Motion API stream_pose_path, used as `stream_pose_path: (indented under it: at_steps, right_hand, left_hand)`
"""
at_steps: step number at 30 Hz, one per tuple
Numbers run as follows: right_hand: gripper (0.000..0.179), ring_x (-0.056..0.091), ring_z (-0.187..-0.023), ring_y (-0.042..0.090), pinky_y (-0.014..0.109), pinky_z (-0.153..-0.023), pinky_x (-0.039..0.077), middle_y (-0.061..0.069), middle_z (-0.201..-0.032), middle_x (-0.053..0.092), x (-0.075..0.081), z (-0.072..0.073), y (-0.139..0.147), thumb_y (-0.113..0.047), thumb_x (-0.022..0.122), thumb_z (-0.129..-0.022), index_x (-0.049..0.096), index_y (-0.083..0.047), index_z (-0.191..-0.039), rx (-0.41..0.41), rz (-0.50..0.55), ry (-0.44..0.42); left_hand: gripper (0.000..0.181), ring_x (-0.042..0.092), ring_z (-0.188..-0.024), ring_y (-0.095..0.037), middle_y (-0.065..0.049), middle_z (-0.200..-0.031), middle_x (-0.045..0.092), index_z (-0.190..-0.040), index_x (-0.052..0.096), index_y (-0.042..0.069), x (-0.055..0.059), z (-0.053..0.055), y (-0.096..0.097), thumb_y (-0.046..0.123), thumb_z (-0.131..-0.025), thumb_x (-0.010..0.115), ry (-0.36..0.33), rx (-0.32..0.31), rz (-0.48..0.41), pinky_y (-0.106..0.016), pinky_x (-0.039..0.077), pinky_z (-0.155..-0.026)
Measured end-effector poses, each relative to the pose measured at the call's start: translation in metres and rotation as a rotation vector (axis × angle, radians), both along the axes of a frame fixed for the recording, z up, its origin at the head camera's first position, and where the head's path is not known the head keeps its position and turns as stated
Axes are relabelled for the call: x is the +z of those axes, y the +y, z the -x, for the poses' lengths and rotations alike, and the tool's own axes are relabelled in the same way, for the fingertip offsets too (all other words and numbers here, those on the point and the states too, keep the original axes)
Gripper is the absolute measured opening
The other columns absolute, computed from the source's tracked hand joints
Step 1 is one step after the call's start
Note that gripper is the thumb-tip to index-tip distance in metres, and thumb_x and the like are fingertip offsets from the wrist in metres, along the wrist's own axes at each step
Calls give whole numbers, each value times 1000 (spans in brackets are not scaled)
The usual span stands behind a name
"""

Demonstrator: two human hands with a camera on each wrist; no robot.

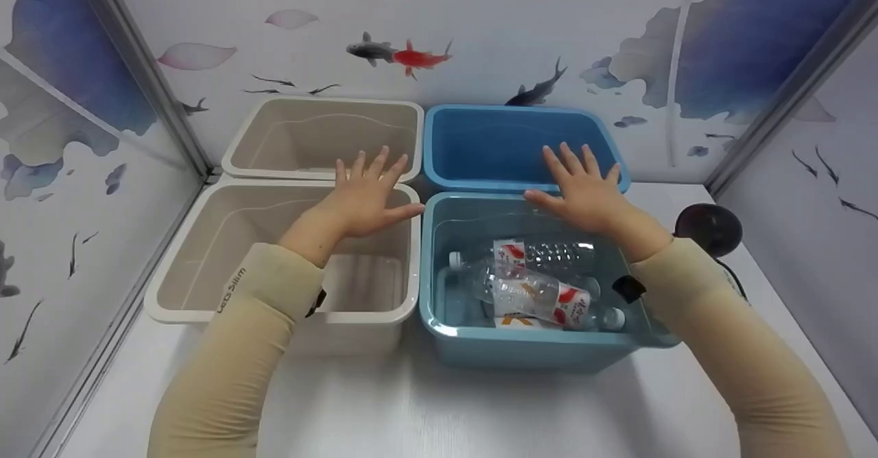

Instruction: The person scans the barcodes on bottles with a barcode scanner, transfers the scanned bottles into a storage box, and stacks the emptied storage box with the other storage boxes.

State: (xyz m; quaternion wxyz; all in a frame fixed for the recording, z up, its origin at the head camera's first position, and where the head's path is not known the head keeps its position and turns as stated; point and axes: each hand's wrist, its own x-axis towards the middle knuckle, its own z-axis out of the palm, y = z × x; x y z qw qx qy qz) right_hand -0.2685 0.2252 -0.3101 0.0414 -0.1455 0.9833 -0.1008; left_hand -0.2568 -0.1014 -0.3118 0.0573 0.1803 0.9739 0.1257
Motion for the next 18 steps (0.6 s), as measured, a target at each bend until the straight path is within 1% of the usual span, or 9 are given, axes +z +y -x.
stream_pose_path:
  at_steps: [4,8,12,18]
  right_hand:
    - [94,-8,-141,47,76,-99,-7,19,-157,0,1,-1,1,-75,30,-85,4,-15,-152,2,-8,7]
    - [94,-8,-141,47,76,-99,-9,19,-157,1,1,-2,1,-75,30,-85,5,-15,-152,0,-8,4]
    - [94,-8,-141,47,75,-98,-10,19,-157,1,0,-1,2,-75,30,-84,4,-15,-152,-2,-8,0]
    - [95,-7,-142,47,76,-99,-8,20,-157,3,-1,0,4,-76,29,-84,5,-13,-152,7,-16,6]
  left_hand:
    - [86,-3,-143,-45,-15,-158,0,-152,8,19,0,-3,-4,66,-88,40,1,-7,19,-66,-5,-109]
    - [86,-2,-143,-45,-15,-158,-1,-152,7,18,-1,-5,-6,66,-88,40,-9,-18,16,-67,-5,-108]
    - [87,-3,-143,-45,-15,-158,0,-152,7,18,-2,-6,-9,66,-88,41,-21,-18,10,-67,-6,-108]
    - [86,-1,-143,-46,-16,-158,0,-152,8,17,-2,-5,-12,66,-88,40,-30,-23,17,-67,-5,-108]
